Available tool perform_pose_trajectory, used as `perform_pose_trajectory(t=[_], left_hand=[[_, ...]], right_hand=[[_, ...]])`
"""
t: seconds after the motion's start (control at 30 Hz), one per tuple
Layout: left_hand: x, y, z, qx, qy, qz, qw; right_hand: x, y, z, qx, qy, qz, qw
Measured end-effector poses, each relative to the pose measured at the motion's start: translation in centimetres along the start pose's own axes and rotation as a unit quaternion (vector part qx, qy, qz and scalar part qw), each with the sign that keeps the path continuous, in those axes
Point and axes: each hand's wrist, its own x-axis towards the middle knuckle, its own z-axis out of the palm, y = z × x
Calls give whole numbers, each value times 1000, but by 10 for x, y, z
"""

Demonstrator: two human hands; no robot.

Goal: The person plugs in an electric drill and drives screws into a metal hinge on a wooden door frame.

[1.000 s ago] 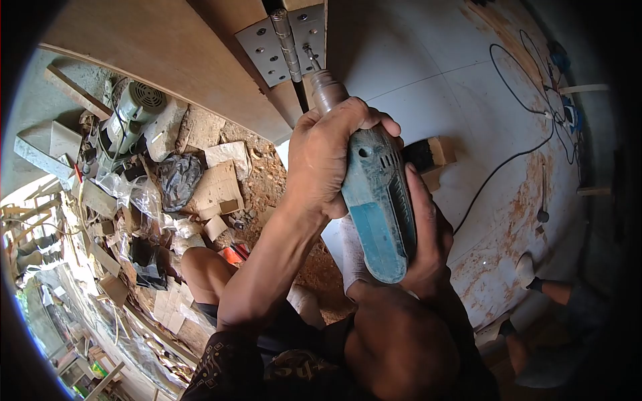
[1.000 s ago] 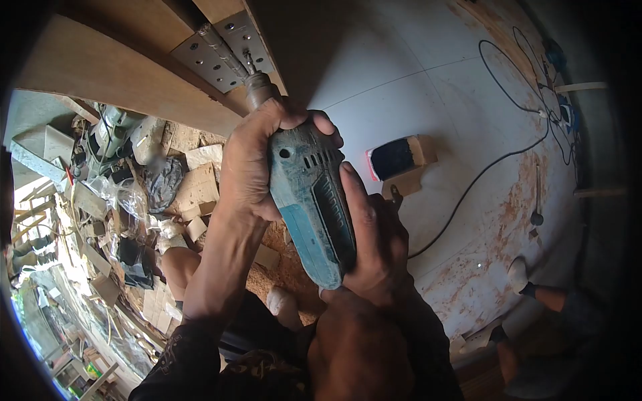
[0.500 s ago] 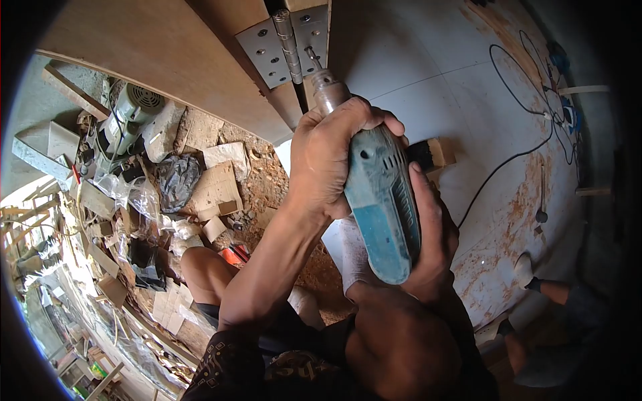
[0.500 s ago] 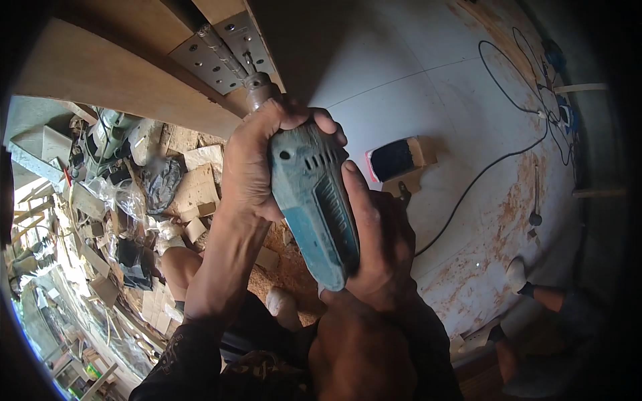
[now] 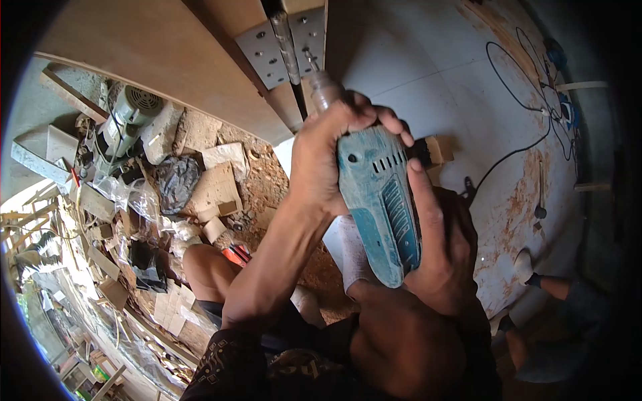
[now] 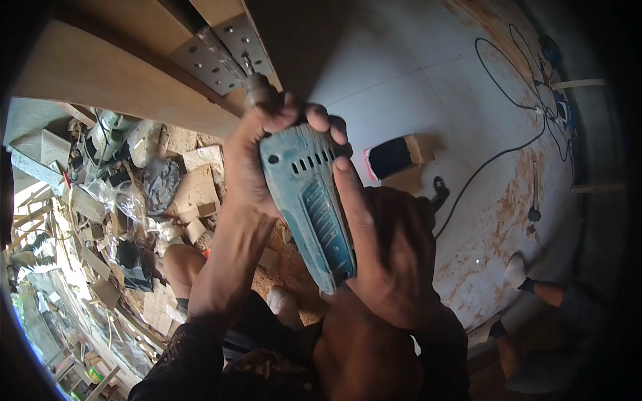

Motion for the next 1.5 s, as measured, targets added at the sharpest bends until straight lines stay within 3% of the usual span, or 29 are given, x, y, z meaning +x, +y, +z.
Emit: perform_pose_trajectory(t=[0.03,0.1,0.13,0.2,0.23,0.27,0.33,0.37,0.43,0.47,0.57,0.77,0.87,0.93,1.07,1.13,1.17,1.23,1.27,1.33,1.5], left_hand=[[0,-1,-3,12,10,-2,1000],[-9,-10,-18,83,-7,39,996],[-19,-12,-19,112,31,25,993],[-35,-24,-30,144,92,-14,985],[-40,-34,-43,150,112,-29,982],[-45,-40,-50,149,136,-55,978],[-53,-56,-63,136,156,-74,976],[-58,-61,-65,133,181,-86,971],[-64,-68,-65,152,185,-77,968],[-64,-72,-63,163,222,-73,959],[-66,-71,-54,188,199,-105,956],[-64,-73,-58,242,166,-97,951],[-62,-74,-60,224,158,-89,958],[-62,-76,-60,220,158,-90,959],[-63,-77,-59,221,153,-93,959],[-62,-78,-61,219,145,-93,960],[-63,-80,-62,219,137,-94,961],[-61,-79,-58,231,128,-96,960],[-61,-78,-56,243,118,-95,958],[-63,-80,-54,241,108,-100,959],[-64,-84,-54,239,83,-94,963]], right_hand=[[-2,3,-2,17,-24,12,1000],[-13,22,-1,235,-133,30,962],[-20,38,-2,306,-184,32,934],[-46,84,31,559,-179,105,802],[-55,106,42,599,-166,212,754],[-61,131,62,524,-128,296,788],[-59,172,102,219,-55,319,920],[-60,188,121,223,-54,318,920],[-47,211,155,53,-117,271,954],[-43,213,169,62,-114,259,957],[-31,214,191,-73,-126,286,947],[-27,214,190,-100,-130,299,940],[-26,224,182,-20,-154,328,932],[-34,238,188,45,-139,291,945],[-44,244,182,44,-62,246,966],[-17,197,130,299,-111,416,852],[-11,181,119,297,-113,419,851],[0,151,105,532,-108,365,756],[8,136,100,532,-106,369,755],[26,110,93,662,-133,283,681],[64,81,94,704,-140,227,658]])
